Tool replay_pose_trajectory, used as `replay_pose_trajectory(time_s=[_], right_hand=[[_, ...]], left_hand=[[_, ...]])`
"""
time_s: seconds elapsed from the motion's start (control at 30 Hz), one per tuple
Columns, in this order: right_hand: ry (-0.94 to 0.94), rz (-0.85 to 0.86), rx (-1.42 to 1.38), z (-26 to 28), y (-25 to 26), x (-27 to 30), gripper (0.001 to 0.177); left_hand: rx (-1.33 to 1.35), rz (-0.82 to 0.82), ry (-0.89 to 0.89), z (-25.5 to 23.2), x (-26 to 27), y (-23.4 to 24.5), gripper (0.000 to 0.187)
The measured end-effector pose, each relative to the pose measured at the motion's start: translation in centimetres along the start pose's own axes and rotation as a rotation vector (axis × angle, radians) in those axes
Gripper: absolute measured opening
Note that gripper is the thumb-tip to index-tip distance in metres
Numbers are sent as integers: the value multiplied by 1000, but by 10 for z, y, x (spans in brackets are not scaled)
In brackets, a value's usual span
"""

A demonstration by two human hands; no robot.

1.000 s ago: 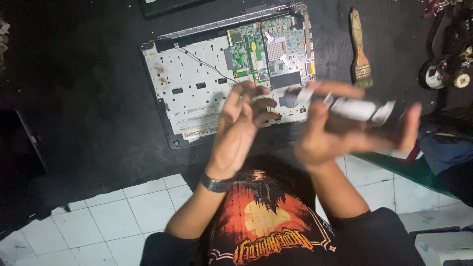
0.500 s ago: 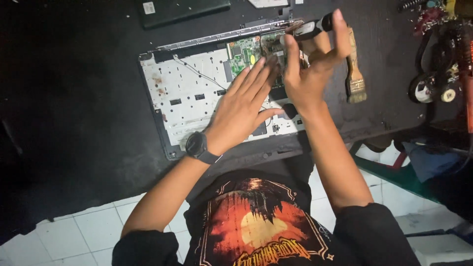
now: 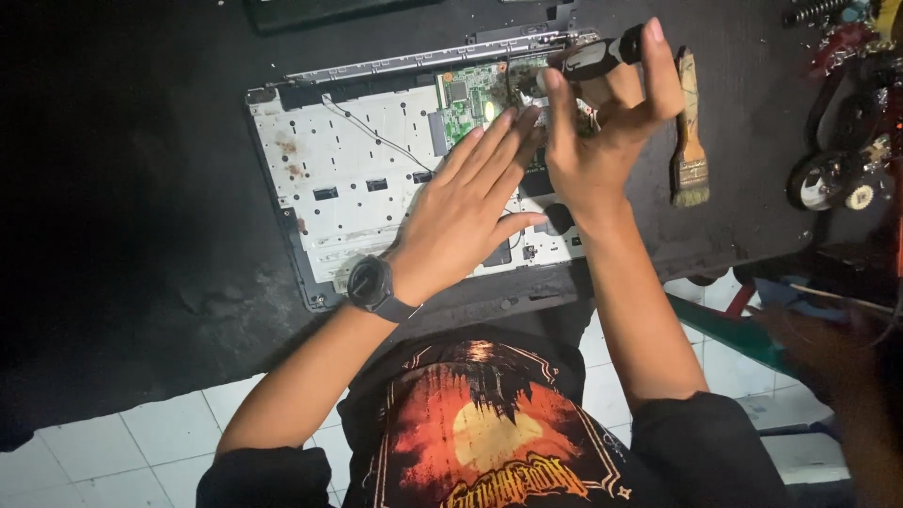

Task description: Cleaning internal laptop components with a brush and reassembling parts using a screwdriver on a repair bench.

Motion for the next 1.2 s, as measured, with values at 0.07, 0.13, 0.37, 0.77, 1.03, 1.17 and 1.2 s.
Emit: replay_pose_trajectory(time_s=[0.07, 0.13, 0.37, 0.77, 1.03, 1.17, 1.2], right_hand=[[34, 26, 12, 9, -1, -10, 79], [69, 52, 24, 17, -4, -17, 81], [156, 57, -14, 12, -2, -11, 97], [192, 155, -177, 41, -12, -29, 88], [195, 128, -140, 36, -11, -27, 112], [185, 183, -179, 40, -15, -27, 64], [215, 165, -135, 37, -15, -25, 58]], left_hand=[[-12, 3, -1, 0, 0, -1, 62], [-23, 5, -4, 0, -1, 0, 63], [-23, 29, -3, -1, -2, 1, 73], [14, 71, 25, 0, -2, -1, 77], [1, 10, 6, -1, -1, 1, 73], [22, 117, 46, 1, -1, -4, 83], [36, 95, 45, 1, -1, -3, 81]])
Point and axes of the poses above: each hand's wrist, its own x-axis away from the middle knuckle, its own y-axis out of the back of the hand, z = x × y, the point moved 6 cm from there along -x, towards the middle knuckle, and after that the axes turned 1 degree about -y, right-handed, at the moved point
